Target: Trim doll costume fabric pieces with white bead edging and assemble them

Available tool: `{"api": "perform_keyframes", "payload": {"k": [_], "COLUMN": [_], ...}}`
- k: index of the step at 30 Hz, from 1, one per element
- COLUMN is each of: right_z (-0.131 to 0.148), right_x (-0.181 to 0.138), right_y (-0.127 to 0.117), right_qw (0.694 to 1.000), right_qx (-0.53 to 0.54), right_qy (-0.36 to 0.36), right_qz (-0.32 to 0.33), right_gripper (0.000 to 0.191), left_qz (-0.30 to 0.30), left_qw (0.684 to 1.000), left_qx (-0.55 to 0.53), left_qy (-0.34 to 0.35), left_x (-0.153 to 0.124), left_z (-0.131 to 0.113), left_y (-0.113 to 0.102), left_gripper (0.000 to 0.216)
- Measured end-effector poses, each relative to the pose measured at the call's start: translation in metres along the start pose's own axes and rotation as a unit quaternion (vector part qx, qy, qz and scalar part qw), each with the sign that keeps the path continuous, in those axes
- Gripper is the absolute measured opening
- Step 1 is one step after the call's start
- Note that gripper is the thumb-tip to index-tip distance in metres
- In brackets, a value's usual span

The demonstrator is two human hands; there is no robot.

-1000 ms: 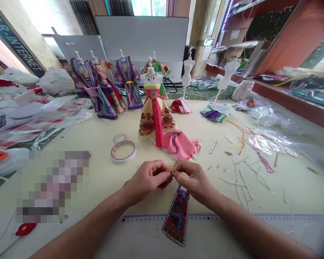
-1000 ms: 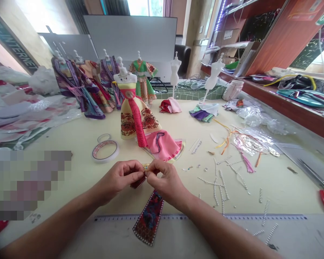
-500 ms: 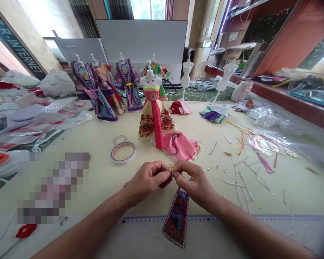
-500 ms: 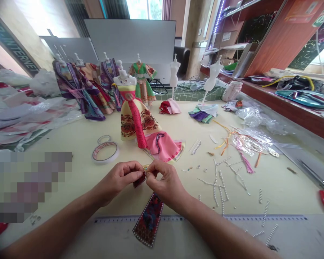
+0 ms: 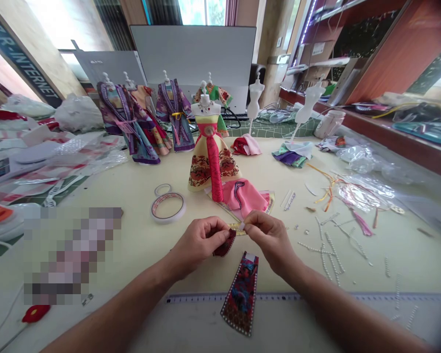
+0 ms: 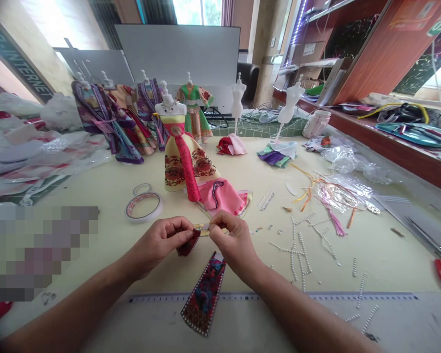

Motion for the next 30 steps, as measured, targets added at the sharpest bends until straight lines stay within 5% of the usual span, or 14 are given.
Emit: {"api": "perform_keyframes", "payload": {"k": [4, 12, 17, 22, 30], "right_z": [-0.008, -0.011, -0.011, -0.010, -0.010], "right_x": [0.002, 0.005, 0.005, 0.005, 0.005], "right_y": [-0.006, -0.009, -0.008, -0.008, -0.006], "right_qw": [0.999, 0.999, 0.999, 0.998, 0.998], "right_qx": [0.023, 0.037, 0.042, 0.042, 0.039], "right_qy": [0.014, 0.029, 0.033, 0.036, 0.041], "right_qz": [-0.017, -0.017, -0.009, -0.007, 0.000], "right_gripper": [0.011, 0.010, 0.009, 0.011, 0.011], "left_qz": [0.007, 0.120, 0.102, 0.156, 0.043], "left_qw": [0.999, 0.974, 0.969, 0.969, 0.908], "left_qx": [0.018, 0.141, 0.176, 0.118, 0.401], "left_qy": [-0.043, -0.134, -0.140, -0.154, -0.113], "left_x": [-0.003, -0.012, -0.012, -0.013, -0.009], "left_z": [0.002, 0.011, 0.012, 0.017, 0.007], "left_y": [-0.005, 0.004, -0.002, 0.005, -0.008], "left_gripper": [0.019, 0.003, 0.010, 0.024, 0.024]}}
Point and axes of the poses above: each hand's wrist, its own x-axis towards the middle knuckle, its own y-axis out of the palm, z = x × y, the point moved 8 cm from there along x, towards the middle knuckle, and after that the axes turned 10 degrees about z, right-handed, at the moved point
